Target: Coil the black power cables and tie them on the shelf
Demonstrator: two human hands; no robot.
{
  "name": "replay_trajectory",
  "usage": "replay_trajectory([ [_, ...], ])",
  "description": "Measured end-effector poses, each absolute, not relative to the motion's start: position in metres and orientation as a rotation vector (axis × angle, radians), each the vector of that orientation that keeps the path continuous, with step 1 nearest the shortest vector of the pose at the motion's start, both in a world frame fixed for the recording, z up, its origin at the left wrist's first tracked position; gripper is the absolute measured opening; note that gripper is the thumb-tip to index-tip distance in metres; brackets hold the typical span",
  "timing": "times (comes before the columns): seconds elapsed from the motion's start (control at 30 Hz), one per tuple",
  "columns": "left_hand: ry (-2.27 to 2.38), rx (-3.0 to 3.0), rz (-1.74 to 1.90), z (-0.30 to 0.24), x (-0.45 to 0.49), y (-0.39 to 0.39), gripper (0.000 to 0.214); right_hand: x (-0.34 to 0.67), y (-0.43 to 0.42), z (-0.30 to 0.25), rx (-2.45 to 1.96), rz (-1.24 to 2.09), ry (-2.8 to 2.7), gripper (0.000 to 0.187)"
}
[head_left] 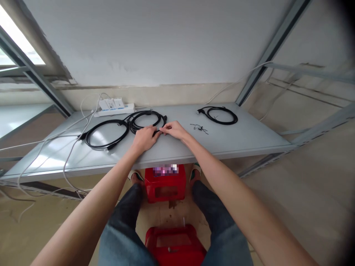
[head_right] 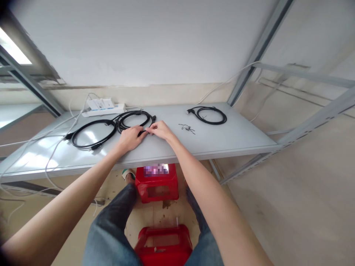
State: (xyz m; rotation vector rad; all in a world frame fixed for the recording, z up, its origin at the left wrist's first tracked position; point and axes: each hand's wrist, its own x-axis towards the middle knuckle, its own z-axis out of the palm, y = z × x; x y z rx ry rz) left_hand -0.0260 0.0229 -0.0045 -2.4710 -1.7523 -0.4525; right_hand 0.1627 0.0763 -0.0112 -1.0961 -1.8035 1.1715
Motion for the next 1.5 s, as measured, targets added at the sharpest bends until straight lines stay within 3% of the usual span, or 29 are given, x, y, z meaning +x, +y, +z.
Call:
replay_trajectory([
  [0.27, -1.775, -2.47, -0.422, -0.002, -0.025, 0.022, 0.045, 0.168, 0.077, 0.003, -1.111, 1.263, -1.807, 0.043],
  [1.1, -1.786, -2.471, -0.485, -0.005, -0.029, 0.025, 0.033, 0.159, 0.077, 0.008, -1.268, 1.266, -1.745, 0.009],
  [1.2, -1.785, -2.463, -0.499, -0.005, -0.028, 0.025, 0.033, 0.162, 0.075, 0.001, -1.211, 1.12, -1.807, 0.007],
  [1.33, -1.802, -2.448, -0.496, -0.006, -0.027, 0.025, 0.032, 0.162, 0.064, -0.009, -1.104, 0.693, -1.925, 0.002],
  [1.5, -1.789, -2.453, -0.494, -0.006, -0.027, 0.025, 0.03, 0.158, 0.051, -0.014, -1.184, 0.308, -2.012, 0.015],
])
